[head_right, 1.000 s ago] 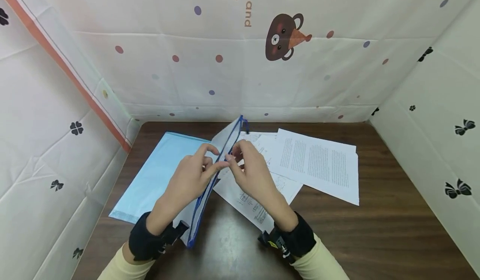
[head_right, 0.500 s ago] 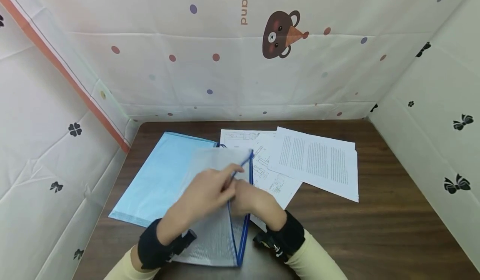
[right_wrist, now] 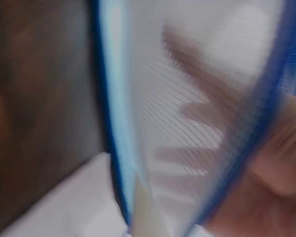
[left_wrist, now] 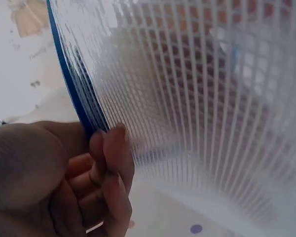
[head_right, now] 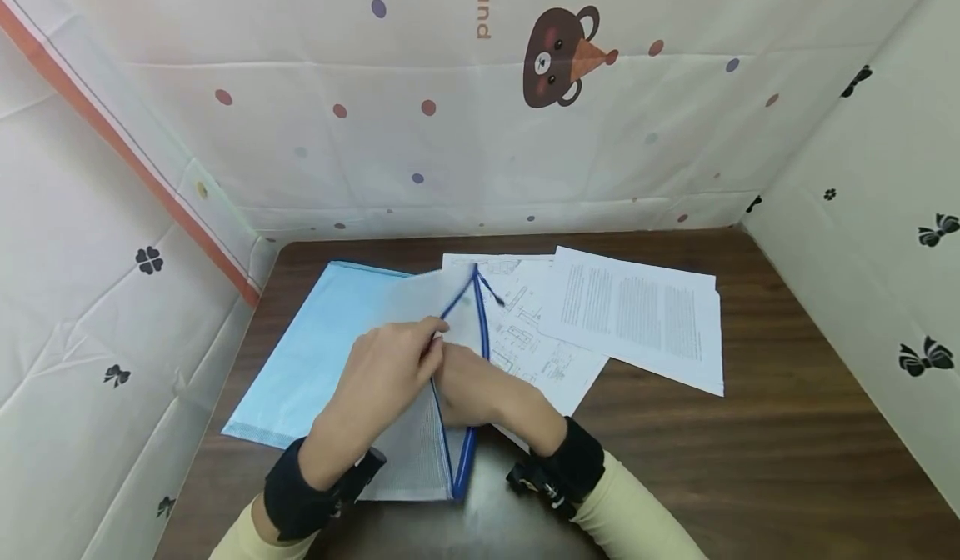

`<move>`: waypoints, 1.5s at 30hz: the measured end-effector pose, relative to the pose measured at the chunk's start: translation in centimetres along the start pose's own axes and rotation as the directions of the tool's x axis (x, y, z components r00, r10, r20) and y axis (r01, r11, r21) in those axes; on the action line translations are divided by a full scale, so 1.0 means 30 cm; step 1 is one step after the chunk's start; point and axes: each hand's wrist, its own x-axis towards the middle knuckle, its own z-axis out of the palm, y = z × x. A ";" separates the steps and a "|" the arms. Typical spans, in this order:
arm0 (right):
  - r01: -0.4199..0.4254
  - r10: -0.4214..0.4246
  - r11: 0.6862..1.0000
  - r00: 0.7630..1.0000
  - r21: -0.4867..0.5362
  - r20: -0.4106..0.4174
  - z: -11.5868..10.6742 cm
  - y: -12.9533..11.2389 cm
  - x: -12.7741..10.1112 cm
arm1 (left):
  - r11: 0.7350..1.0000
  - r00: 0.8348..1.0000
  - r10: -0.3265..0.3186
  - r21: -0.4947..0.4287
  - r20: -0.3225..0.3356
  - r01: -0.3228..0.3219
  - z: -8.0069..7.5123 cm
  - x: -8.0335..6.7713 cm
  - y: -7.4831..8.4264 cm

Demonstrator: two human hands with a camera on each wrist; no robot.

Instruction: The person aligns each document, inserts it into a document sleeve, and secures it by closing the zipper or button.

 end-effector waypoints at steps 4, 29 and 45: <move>-0.034 0.015 0.989 0.991 -0.144 -0.133 -0.097 0.020 -0.035 | 0.999 0.999 -0.051 0.004 -0.015 0.051 -0.017 0.011 -0.025; -0.619 0.682 0.698 0.728 -0.360 0.072 -0.269 0.532 -0.498 | 0.998 0.999 -0.043 -0.051 0.004 0.043 -0.052 0.009 -0.085; -0.558 0.544 0.716 0.823 -0.419 -0.166 -0.268 0.530 -0.576 | 0.998 0.999 -0.033 -0.048 -0.001 0.033 -0.058 0.011 -0.100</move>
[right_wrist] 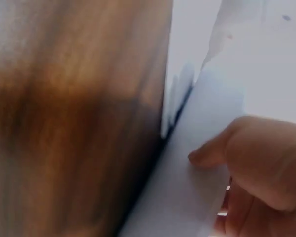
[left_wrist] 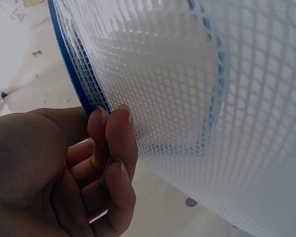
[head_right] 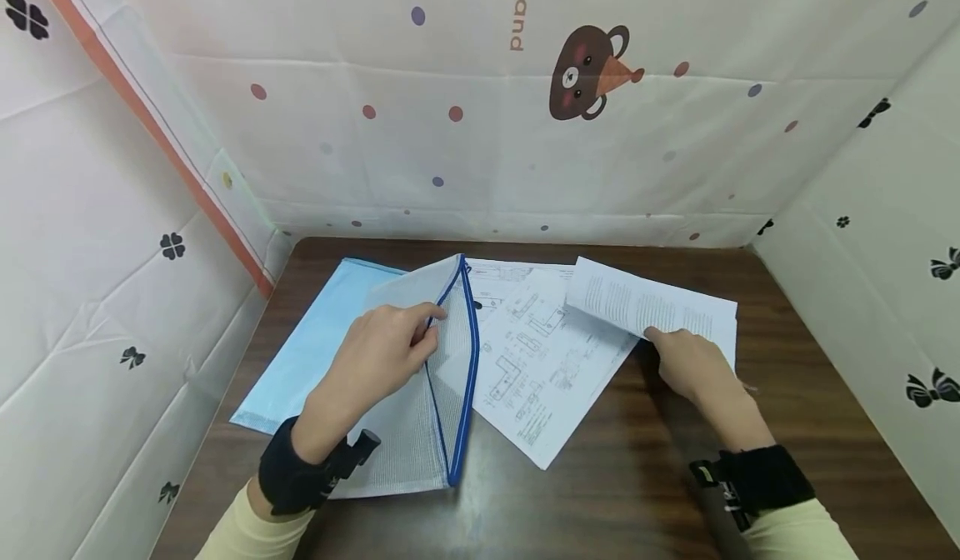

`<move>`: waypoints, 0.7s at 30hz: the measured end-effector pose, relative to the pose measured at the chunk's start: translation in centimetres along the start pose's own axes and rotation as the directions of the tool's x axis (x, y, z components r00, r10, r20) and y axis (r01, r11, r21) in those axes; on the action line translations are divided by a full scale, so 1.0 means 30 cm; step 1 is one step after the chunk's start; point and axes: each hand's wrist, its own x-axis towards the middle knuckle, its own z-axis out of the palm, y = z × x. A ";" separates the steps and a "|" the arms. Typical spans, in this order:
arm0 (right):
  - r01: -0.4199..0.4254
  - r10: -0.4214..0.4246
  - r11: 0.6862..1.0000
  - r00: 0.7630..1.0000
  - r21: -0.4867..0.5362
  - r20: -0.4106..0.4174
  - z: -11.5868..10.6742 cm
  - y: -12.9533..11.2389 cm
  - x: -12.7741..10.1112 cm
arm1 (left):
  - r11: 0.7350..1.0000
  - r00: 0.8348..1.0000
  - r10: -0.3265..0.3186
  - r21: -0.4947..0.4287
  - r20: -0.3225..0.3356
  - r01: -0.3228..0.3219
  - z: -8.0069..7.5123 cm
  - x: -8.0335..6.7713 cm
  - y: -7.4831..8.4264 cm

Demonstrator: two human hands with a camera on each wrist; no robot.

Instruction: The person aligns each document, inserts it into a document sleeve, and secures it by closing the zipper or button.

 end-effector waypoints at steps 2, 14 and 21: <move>0.011 -0.013 0.999 0.999 -0.050 -0.031 -0.035 0.002 -0.018 | 1.000 1.000 -0.002 0.000 0.002 0.002 -0.002 0.003 0.000; 0.078 -0.110 0.994 0.726 -0.078 -0.679 -0.272 -0.072 -0.143 | 1.000 1.000 -0.008 0.003 0.020 0.008 -0.012 0.018 -0.001; 0.081 0.349 0.837 0.684 0.542 -0.641 -0.290 -0.046 -0.177 | 1.000 1.000 -0.013 0.008 0.010 0.013 -0.013 0.021 -0.010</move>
